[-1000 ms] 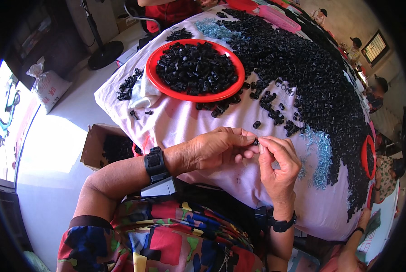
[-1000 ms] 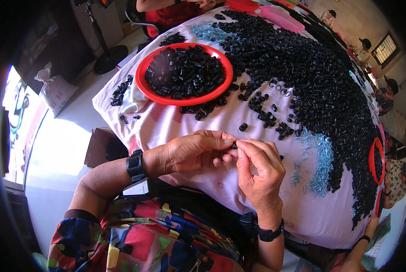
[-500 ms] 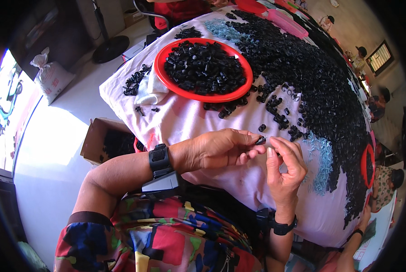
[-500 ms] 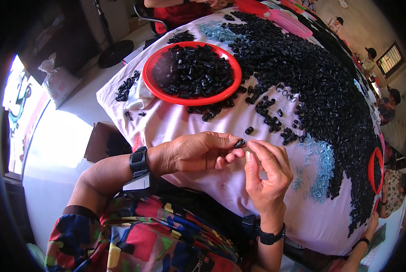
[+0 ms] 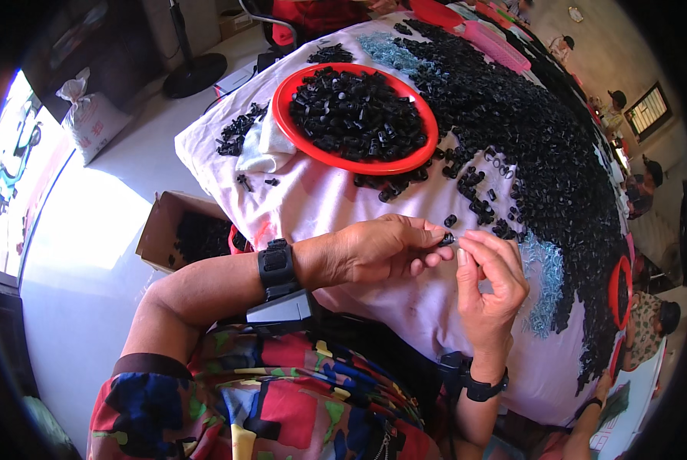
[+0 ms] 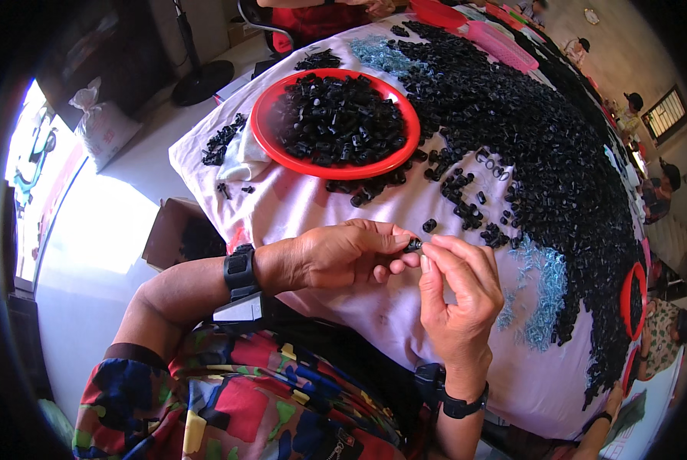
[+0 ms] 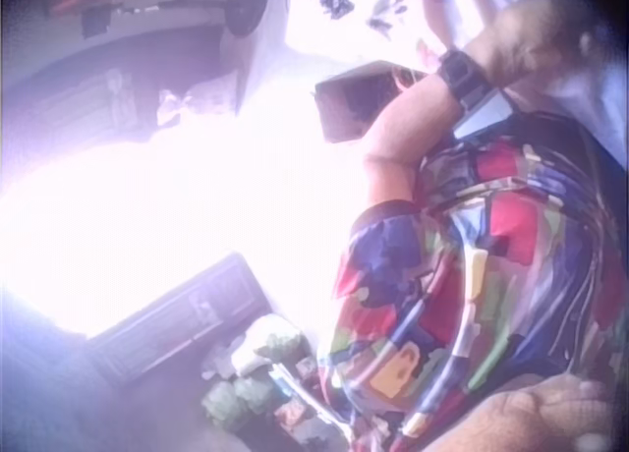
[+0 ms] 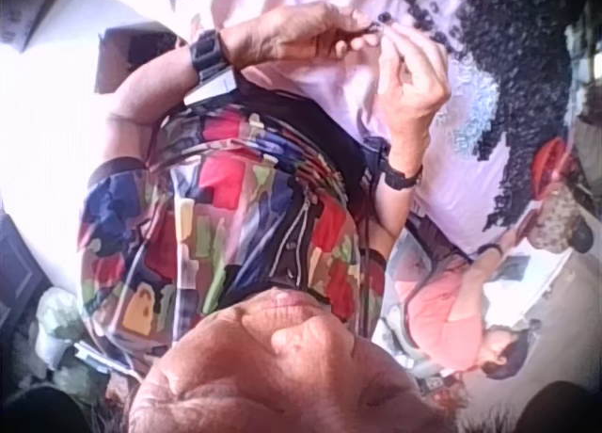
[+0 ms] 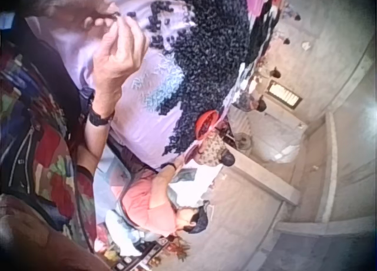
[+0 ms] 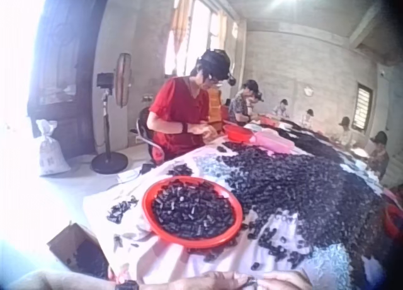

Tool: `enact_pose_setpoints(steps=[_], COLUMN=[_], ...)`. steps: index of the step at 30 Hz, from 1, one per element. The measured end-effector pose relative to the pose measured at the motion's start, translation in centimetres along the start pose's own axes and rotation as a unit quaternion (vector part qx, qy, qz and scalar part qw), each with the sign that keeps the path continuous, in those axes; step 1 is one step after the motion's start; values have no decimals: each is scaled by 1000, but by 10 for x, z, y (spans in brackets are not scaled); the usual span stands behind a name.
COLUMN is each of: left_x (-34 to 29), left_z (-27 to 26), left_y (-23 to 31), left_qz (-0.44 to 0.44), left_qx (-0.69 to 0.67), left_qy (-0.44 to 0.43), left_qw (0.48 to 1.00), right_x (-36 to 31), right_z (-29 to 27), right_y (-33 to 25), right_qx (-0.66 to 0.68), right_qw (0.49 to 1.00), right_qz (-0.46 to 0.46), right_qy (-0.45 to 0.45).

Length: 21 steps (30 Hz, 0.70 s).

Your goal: Sorting and inspecting small black plastic shoe components such as eyelets or buckles on a table.

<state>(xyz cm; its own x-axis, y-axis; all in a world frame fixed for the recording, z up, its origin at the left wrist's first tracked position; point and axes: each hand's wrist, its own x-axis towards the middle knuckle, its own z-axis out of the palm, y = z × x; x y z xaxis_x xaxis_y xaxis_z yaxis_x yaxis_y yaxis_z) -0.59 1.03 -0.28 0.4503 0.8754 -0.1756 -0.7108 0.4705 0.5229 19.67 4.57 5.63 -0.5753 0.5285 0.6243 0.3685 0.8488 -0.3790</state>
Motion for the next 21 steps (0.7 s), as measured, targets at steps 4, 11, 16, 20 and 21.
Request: enact_pose_setpoints(steps=[4, 11, 16, 20, 21], left_x=[-1, 0, 1, 2, 2], left_z=[-2, -1, -4, 0, 1], left_y=[1, -1, -2, 0, 0], left_qz=[-4, -7, 6, -5, -5], left_qx=[-7, 7, 23, 14, 14], left_qy=[-3, -18, -20, -9, -9], left_qw=[1000, 1000, 1000, 1000, 1000], right_x=[9, 7, 8, 9, 9], right_z=[3, 3, 0, -1, -1], right_y=[-4, 0, 4, 2, 5], right_qx=[14, 37, 18, 25, 22], right_qw=[999, 999, 997, 997, 998], right_qz=[22, 23, 52, 63, 30], right_qy=[-22, -20, -52, -34, -43])
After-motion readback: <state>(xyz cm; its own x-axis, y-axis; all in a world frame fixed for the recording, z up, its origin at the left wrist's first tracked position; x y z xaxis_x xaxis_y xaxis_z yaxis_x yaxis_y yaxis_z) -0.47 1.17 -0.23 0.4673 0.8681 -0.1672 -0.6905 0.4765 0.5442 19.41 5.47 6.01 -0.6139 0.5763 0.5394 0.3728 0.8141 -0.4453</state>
